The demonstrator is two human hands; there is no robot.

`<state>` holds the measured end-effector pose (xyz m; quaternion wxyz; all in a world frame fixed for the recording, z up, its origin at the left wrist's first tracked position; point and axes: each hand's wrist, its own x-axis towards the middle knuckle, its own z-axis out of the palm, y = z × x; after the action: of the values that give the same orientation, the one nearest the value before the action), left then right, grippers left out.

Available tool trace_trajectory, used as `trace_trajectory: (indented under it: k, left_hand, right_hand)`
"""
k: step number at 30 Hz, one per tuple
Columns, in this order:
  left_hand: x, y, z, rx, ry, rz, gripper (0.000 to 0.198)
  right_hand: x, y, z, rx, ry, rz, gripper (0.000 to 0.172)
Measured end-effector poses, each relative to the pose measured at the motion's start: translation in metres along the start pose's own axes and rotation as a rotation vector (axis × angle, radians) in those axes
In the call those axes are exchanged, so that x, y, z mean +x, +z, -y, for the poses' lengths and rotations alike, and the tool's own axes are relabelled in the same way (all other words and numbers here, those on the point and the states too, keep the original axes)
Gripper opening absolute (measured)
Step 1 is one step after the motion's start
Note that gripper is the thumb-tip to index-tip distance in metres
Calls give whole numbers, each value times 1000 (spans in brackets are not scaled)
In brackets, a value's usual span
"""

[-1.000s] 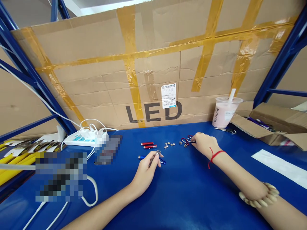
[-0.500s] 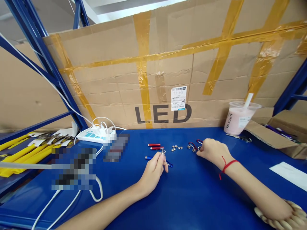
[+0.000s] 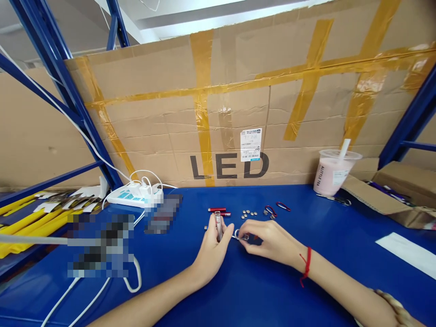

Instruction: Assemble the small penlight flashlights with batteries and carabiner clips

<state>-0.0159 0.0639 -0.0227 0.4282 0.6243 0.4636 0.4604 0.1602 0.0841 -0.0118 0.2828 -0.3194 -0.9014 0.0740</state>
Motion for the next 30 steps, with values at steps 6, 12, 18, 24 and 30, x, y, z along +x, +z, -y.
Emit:
trace_trajectory:
  k: [6,12,18,24,30]
  left_hand:
    - [3,0,4,53,70,40,24]
    - [4,1,6,107,62,43,19]
    - [4,-1,3,184,40,95,19]
    - [4,-3,2,233,58,107,18]
    - [5,-4,4,249,89,134,17]
  right_hand:
    - [-2,6,3,-4,-86,-95,15]
    - [-3,2,-2,41,-27,-14,17]
    - [-3,9,-1,211,105,61,17]
    - [0,11,0,293,163,-61,19]
    - [1,10,2,344,181,-105,23]
